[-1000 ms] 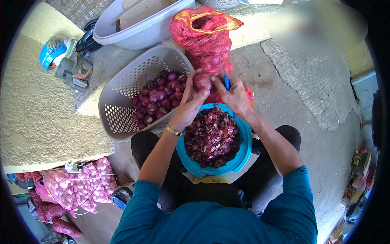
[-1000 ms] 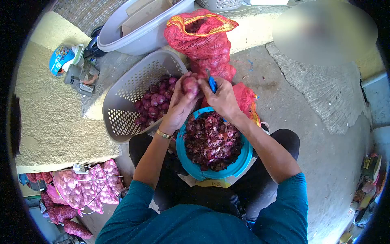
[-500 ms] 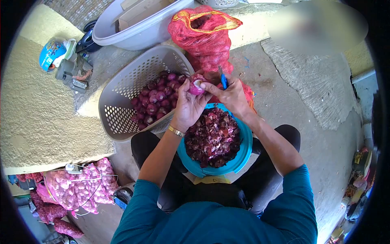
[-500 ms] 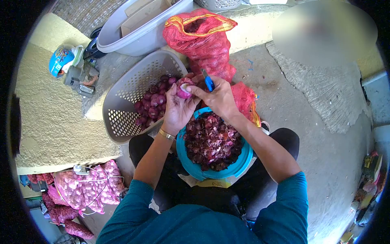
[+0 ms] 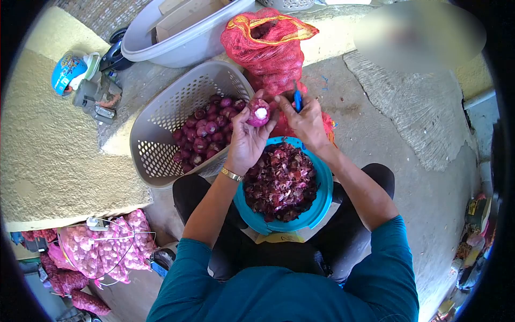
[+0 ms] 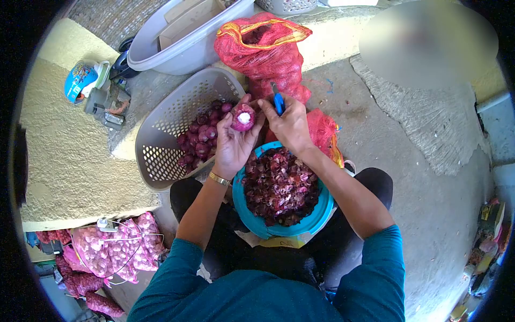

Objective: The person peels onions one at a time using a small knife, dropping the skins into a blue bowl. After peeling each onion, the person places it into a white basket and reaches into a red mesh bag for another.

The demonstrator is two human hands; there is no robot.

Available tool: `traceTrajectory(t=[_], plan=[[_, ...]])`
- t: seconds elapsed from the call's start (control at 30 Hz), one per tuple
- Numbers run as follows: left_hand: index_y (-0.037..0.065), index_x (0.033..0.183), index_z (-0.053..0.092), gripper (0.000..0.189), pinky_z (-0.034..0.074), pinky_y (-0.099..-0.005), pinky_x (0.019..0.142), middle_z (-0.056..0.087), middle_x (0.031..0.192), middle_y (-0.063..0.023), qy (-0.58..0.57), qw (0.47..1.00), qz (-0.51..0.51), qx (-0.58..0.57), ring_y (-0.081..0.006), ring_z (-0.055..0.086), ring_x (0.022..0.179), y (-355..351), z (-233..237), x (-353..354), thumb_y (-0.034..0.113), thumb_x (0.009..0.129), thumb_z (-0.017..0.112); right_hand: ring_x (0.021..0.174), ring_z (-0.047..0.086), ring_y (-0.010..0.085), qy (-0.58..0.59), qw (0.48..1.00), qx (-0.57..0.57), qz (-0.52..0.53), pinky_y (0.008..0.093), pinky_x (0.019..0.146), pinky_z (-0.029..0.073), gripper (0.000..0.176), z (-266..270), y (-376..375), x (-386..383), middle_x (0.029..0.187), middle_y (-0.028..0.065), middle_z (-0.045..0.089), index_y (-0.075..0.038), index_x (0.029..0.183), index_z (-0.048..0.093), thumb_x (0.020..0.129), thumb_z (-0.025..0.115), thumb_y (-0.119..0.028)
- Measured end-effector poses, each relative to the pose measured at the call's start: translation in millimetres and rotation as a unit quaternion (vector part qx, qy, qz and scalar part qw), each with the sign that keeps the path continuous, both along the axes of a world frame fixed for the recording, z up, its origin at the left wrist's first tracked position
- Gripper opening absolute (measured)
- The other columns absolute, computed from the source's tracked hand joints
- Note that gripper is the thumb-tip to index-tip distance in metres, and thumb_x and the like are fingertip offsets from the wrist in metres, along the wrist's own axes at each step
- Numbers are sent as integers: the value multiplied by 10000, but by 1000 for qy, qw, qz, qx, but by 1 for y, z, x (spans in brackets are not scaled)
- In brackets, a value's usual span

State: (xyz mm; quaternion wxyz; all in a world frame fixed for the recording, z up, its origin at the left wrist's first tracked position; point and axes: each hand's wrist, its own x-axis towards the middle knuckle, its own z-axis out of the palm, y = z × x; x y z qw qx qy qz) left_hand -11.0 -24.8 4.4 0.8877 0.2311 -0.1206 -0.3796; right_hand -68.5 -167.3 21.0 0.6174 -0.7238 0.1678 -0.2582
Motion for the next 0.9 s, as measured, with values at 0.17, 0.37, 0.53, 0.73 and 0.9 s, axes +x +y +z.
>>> traceTrajectory(t=[0.17,0.37,0.53,0.73,0.9], plan=[[25,1408,410,506,394,-401,1121,581,1248,-72,19,999,21,-37,-197,541,1205,9,-8,16,295,994,515,627,474,62,-41,993,42,104,289,565,427,175,26,-3,-22,666,-15,602,32,888,686,855,745,-130],[6,1411,403,627,447,-375,1030,541,1302,-129,23,998,-33,-54,-238,524,1197,11,-18,26,483,1005,444,702,571,64,216,928,-140,269,261,696,488,227,27,-26,-38,709,8,647,-7,997,699,852,754,-174],[29,1408,403,674,424,-372,1018,543,1294,-75,-20,995,-95,-8,-193,529,1165,10,-12,10,551,983,436,747,583,100,32,980,-93,172,300,668,482,224,34,-8,-21,796,67,643,4,987,699,838,768,-148],[57,1364,430,477,422,-313,1019,542,1246,-13,-201,964,-122,126,-129,526,1144,14,-1,1,95,933,631,738,577,106,-83,975,-73,194,305,656,480,232,14,-5,-10,885,100,637,23,956,678,852,761,-166],[42,1486,291,695,404,-287,1052,464,1335,-23,-189,959,-114,178,-107,458,1228,12,-3,-2,-9,892,649,637,520,101,-2,992,-77,101,322,589,459,160,11,-6,-10,703,79,605,23,905,658,892,709,-128]])
